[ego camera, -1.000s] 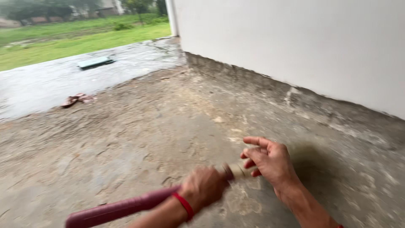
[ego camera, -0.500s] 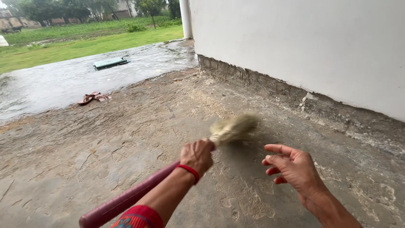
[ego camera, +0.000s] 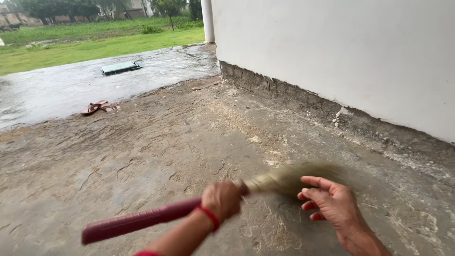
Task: The person sweeps an unfinished floor using a broom, moving dust and debris along the base of a wall and across the open space.
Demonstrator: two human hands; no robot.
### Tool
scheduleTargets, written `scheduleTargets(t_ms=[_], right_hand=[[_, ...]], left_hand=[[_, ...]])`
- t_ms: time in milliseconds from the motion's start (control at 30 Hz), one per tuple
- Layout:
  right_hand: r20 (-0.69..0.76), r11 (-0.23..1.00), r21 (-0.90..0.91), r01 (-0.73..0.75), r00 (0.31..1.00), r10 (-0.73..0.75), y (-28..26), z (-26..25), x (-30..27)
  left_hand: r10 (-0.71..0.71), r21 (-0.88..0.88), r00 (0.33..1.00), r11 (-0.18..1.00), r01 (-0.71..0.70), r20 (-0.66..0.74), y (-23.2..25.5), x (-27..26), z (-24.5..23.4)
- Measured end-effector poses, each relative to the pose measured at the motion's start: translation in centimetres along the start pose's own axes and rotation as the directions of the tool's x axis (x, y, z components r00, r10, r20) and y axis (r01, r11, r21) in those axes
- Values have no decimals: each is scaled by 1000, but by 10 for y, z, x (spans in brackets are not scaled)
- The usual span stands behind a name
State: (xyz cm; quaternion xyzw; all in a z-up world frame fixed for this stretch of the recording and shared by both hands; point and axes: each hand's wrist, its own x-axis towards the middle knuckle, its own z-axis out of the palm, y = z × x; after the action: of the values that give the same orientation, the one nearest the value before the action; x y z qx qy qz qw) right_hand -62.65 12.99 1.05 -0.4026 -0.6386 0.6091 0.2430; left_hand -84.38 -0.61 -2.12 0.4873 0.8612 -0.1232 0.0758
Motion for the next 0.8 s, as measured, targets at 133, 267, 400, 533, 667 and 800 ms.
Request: scheduleTargets(t_ms=[133,267,400,533,667,800], right_hand=[[-54,998,-22,-55,997,54,-6,-11,-5],[-57,999,28,32,998,-30,-7,-15,-3],[-62,997,49,66,996,-63,-10,-8,3],[-53,997,69,30,998,-27,-17,4,3],[-43,999,43,0,999,2,-18,1,-2],[-85,1000,7,-22,996,22,-15,-22,-14]], left_hand=[[-243,-252,963,945,208,-116,-19,29,-23],[-122,-348,968,937,40,-219,-2,16,-46],[109,-364,983,918,-156,-144,51,-17,-53],[366,-127,922,916,-381,-126,100,-26,-34],[312,-107,947,942,-319,-78,89,2,-15],[-25,-371,997,929,-5,-76,11,28,-15]])
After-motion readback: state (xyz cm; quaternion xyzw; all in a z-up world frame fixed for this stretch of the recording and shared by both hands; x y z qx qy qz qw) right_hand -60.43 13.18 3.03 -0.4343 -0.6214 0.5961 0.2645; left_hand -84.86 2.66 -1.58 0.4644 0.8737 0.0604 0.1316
